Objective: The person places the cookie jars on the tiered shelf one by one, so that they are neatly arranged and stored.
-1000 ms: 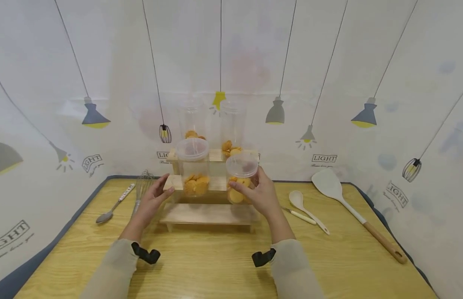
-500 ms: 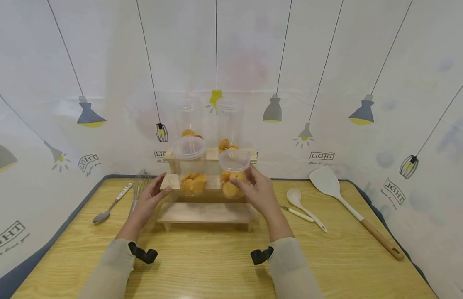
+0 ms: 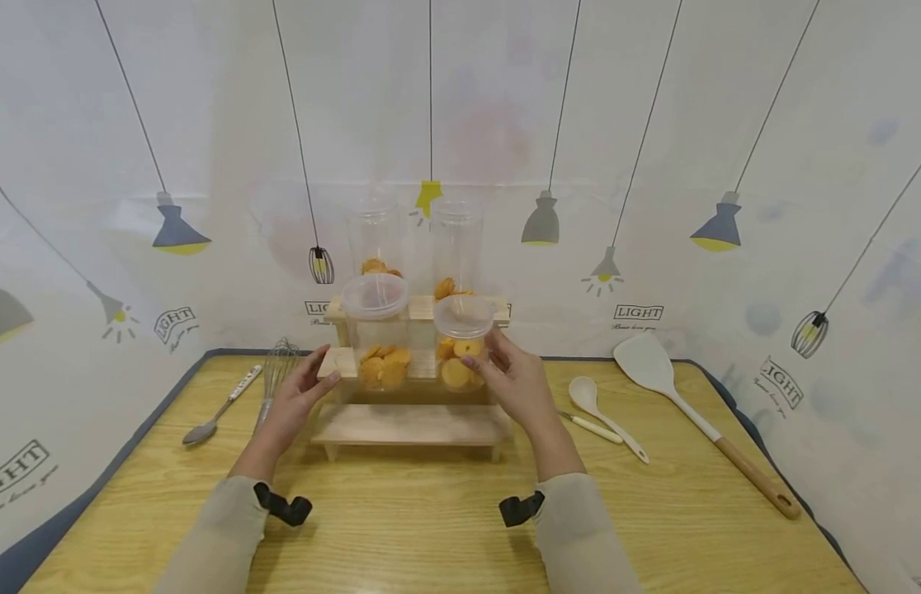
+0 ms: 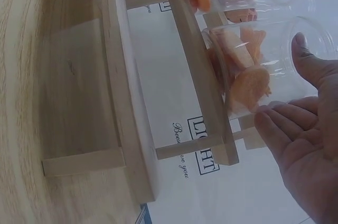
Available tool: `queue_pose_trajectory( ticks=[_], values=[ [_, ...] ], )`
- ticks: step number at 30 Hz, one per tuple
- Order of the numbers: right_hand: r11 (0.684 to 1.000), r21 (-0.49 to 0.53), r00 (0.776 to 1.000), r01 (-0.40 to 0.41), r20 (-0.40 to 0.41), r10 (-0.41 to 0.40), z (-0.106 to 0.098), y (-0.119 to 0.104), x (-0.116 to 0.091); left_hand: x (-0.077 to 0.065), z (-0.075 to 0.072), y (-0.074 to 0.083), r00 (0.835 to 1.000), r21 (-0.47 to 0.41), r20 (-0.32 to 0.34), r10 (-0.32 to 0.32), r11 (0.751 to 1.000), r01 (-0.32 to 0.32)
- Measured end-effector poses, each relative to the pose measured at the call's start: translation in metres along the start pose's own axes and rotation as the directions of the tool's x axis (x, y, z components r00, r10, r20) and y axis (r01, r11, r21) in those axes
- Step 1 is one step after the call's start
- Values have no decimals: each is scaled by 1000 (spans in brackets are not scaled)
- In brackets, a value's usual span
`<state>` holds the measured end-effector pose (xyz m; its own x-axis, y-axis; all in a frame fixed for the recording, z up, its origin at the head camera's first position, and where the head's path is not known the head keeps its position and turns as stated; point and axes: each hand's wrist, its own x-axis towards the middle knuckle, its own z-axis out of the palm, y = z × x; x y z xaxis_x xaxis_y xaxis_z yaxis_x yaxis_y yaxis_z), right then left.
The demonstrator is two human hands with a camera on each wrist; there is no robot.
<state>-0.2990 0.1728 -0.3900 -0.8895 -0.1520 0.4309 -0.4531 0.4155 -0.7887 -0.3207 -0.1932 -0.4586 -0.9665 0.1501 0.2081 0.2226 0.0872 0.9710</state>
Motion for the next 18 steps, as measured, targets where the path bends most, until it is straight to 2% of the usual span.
queue_pose_trajectory(
  ticks=[9,14,16,18],
  values=[
    [1000,-13,999,-8,35,9,2,-1,3,-1,-6,1,1000,36,-2,-8,999,8],
    [1000,-24,999,-11,44,12,2,0,2,-2,-11,2,1000,151,-8,-27,988,28],
    [1000,-25,999,8,44,-6,2,1,4,-2,-13,6,1000,251,-15,1,968,3],
    [999,-32,998,38,47,-36,1,1,5,-3,-15,15,997,398,-35,67,916,-48]
  ],
)
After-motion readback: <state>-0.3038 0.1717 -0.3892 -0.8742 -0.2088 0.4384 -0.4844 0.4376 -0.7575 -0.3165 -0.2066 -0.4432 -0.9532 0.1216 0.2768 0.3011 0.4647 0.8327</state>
